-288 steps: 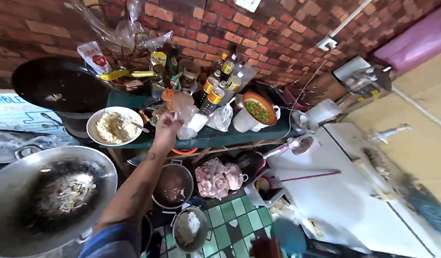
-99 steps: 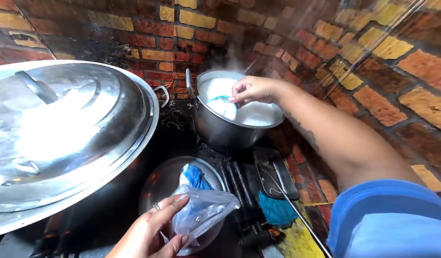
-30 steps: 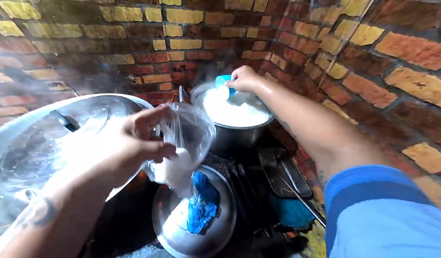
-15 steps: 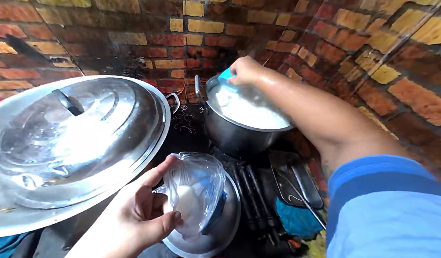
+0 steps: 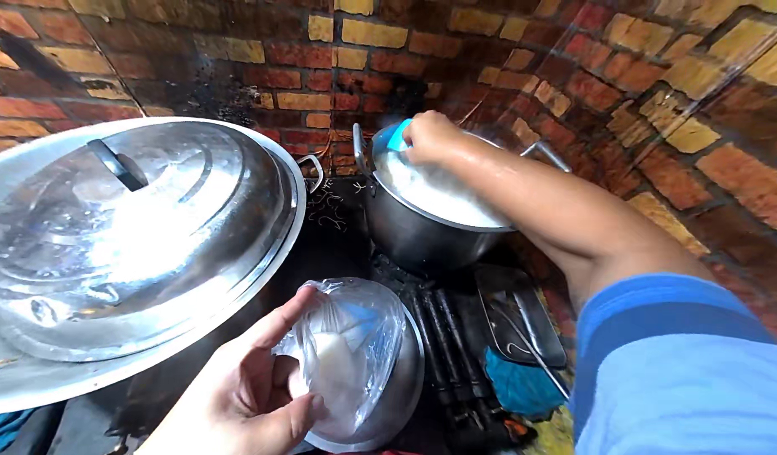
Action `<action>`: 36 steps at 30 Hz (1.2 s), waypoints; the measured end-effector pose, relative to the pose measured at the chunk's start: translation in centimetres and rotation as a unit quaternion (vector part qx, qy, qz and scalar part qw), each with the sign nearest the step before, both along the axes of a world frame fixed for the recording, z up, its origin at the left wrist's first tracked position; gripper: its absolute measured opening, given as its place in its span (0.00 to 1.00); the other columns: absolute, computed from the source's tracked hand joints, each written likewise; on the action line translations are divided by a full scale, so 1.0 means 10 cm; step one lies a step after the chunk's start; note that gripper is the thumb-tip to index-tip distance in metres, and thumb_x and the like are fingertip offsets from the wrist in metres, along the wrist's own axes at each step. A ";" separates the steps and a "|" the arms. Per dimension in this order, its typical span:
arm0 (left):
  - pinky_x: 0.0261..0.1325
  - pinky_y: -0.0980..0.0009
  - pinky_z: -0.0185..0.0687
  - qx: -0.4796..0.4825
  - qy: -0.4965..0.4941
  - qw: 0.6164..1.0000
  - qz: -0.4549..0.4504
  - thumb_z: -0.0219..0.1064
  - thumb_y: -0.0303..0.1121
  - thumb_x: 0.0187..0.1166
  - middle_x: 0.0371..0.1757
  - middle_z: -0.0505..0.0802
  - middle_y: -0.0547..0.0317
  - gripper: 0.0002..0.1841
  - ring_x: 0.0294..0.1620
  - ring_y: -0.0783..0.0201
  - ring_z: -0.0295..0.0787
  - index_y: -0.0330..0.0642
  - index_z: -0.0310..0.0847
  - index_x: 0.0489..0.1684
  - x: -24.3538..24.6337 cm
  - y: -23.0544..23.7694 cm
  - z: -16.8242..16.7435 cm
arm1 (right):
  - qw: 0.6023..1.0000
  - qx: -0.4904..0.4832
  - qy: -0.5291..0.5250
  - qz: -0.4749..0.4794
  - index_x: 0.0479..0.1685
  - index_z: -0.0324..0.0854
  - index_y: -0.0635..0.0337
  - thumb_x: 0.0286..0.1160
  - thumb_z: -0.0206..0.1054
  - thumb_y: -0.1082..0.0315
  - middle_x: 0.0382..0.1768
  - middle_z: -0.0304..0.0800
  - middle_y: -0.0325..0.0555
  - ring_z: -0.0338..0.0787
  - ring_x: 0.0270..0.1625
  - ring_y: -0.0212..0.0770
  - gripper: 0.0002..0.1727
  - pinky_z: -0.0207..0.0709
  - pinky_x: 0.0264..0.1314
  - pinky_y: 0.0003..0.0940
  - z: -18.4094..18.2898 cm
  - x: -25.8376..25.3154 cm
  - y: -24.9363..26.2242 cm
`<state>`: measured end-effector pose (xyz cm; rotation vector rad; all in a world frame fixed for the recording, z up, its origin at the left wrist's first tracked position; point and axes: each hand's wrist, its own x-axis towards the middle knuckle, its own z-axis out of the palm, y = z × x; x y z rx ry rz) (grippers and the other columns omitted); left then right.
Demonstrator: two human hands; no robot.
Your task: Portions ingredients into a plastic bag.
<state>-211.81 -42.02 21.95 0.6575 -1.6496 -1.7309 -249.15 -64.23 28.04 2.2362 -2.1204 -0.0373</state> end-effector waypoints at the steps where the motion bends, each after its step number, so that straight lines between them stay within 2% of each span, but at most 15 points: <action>1: 0.43 0.72 0.96 0.000 0.001 1.000 0.003 0.77 0.14 0.58 0.84 0.77 0.59 0.52 0.42 0.69 0.95 0.35 0.53 0.92 0.00 0.00 -0.01 | 0.999 0.013 -0.003 0.035 0.45 0.89 0.67 0.77 0.72 0.63 0.50 0.90 0.68 0.87 0.61 0.69 0.14 0.76 0.64 0.71 0.03 0.05 0.03; 3: 0.44 0.71 0.97 0.005 0.010 1.000 0.001 0.78 0.15 0.59 0.83 0.77 0.59 0.52 0.45 0.67 0.95 0.35 0.53 0.92 0.01 -0.01 -0.04 | 0.996 0.023 -0.038 0.071 0.43 0.89 0.69 0.79 0.73 0.62 0.46 0.90 0.66 0.89 0.56 0.66 0.15 0.76 0.62 0.69 0.14 0.02 0.02; 5: 0.45 0.69 0.98 0.011 0.013 1.000 -0.003 0.77 0.14 0.59 0.83 0.77 0.58 0.52 0.46 0.65 0.96 0.34 0.52 0.92 0.00 -0.01 -0.05 | 0.998 0.006 -0.056 0.016 0.46 0.89 0.69 0.78 0.73 0.62 0.50 0.90 0.68 0.88 0.60 0.67 0.15 0.75 0.65 0.71 0.17 -0.13 -0.05; 7: 0.45 0.68 0.98 0.013 0.008 1.000 -0.006 0.77 0.13 0.58 0.83 0.78 0.58 0.53 0.45 0.64 0.96 0.35 0.51 0.93 0.00 0.01 -0.04 | 0.998 -0.012 -0.065 -0.021 0.46 0.89 0.68 0.76 0.74 0.62 0.50 0.90 0.68 0.88 0.60 0.67 0.15 0.76 0.64 0.72 0.10 -0.21 -0.14; 10: 0.47 0.67 0.98 0.014 0.009 1.000 -0.005 0.76 0.12 0.59 0.84 0.77 0.58 0.53 0.48 0.63 0.96 0.36 0.51 0.93 0.04 0.00 -0.05 | 0.993 -0.002 -0.119 0.011 0.40 0.88 0.69 0.75 0.76 0.60 0.43 0.89 0.66 0.88 0.52 0.64 0.16 0.76 0.58 0.70 0.03 -0.25 -0.24; 14: 0.48 0.67 0.98 0.021 0.010 1.000 -0.014 0.77 0.13 0.59 0.83 0.78 0.57 0.53 0.50 0.61 0.96 0.35 0.51 0.93 0.04 -0.01 -0.08 | 0.972 0.056 -0.228 0.013 0.32 0.83 0.69 0.78 0.75 0.62 0.32 0.82 0.53 0.79 0.37 0.45 0.17 0.74 0.47 0.51 0.04 -0.26 -0.03; 17: 0.47 0.67 0.98 0.024 0.005 0.999 -0.022 0.77 0.13 0.58 0.83 0.78 0.57 0.53 0.48 0.62 0.96 0.35 0.51 0.93 0.03 -0.03 -0.08 | 0.945 0.082 -0.316 0.004 0.34 0.83 0.70 0.80 0.72 0.66 0.32 0.82 0.50 0.80 0.36 0.38 0.13 0.77 0.48 0.41 -0.01 -0.24 0.16; 21: 0.45 0.68 0.98 0.021 0.014 1.000 -0.018 0.78 0.16 0.59 0.82 0.79 0.57 0.52 0.46 0.63 0.96 0.36 0.53 0.93 0.02 -0.06 -0.12 | 0.911 0.107 -0.395 0.044 0.24 0.78 0.62 0.80 0.69 0.69 0.25 0.79 0.38 0.78 0.30 0.29 0.14 0.76 0.40 0.29 -0.09 -0.27 0.44; 25: 0.47 0.68 0.98 0.025 0.006 1.000 -0.017 0.78 0.16 0.59 0.82 0.79 0.57 0.53 0.47 0.63 0.96 0.36 0.53 0.93 0.00 -0.08 -0.11 | 0.905 0.142 -0.394 0.072 0.19 0.77 0.61 0.79 0.68 0.71 0.21 0.79 0.37 0.77 0.27 0.28 0.16 0.72 0.36 0.29 -0.04 -0.36 0.77; 26: 0.46 0.68 0.98 0.026 0.008 0.999 -0.019 0.78 0.15 0.58 0.82 0.79 0.58 0.53 0.47 0.63 0.96 0.36 0.53 0.93 -0.01 -0.08 -0.11 | 0.898 0.150 -0.407 0.073 0.19 0.76 0.59 0.79 0.67 0.71 0.21 0.80 0.35 0.78 0.27 0.26 0.16 0.74 0.36 0.26 -0.01 -0.41 0.79; 28: 0.44 0.68 0.98 0.023 0.004 0.999 -0.025 0.78 0.15 0.58 0.82 0.79 0.59 0.52 0.45 0.64 0.96 0.37 0.54 0.92 -0.03 -0.08 -0.10 | 0.894 0.136 -0.424 0.050 0.23 0.77 0.59 0.81 0.65 0.71 0.24 0.81 0.34 0.82 0.30 0.27 0.14 0.80 0.41 0.27 0.05 -0.49 0.76; 30: 0.45 0.68 0.98 0.014 0.007 0.999 -0.029 0.77 0.15 0.59 0.83 0.78 0.59 0.52 0.48 0.63 0.96 0.37 0.53 0.93 -0.04 -0.07 -0.11 | 0.923 0.073 -0.377 0.020 0.28 0.80 0.63 0.80 0.69 0.69 0.27 0.81 0.39 0.80 0.32 0.31 0.12 0.79 0.44 0.33 0.06 -0.53 0.61; 32: 0.46 0.67 0.98 0.004 0.006 0.999 -0.033 0.77 0.15 0.59 0.83 0.78 0.58 0.52 0.49 0.63 0.96 0.36 0.52 0.93 -0.05 -0.06 -0.09 | 0.952 0.020 -0.305 0.027 0.28 0.82 0.67 0.77 0.74 0.65 0.27 0.80 0.46 0.77 0.33 0.38 0.14 0.73 0.43 0.44 -0.03 -0.56 0.46; 34: 0.46 0.68 0.98 -0.005 0.005 0.999 -0.037 0.78 0.16 0.61 0.84 0.77 0.58 0.52 0.50 0.63 0.95 0.36 0.52 0.93 -0.04 -0.06 -0.08 | 0.964 0.036 -0.254 0.065 0.30 0.84 0.69 0.78 0.74 0.64 0.30 0.84 0.51 0.81 0.37 0.43 0.15 0.75 0.47 0.49 -0.03 -0.50 0.43; 36: 0.44 0.68 0.98 -0.003 0.005 0.999 -0.035 0.78 0.16 0.60 0.84 0.77 0.57 0.52 0.49 0.63 0.95 0.36 0.53 0.93 -0.02 -0.06 -0.10 | 0.965 0.065 -0.226 0.116 0.27 0.83 0.67 0.77 0.74 0.64 0.30 0.84 0.50 0.81 0.35 0.42 0.15 0.74 0.43 0.47 -0.05 -0.41 0.51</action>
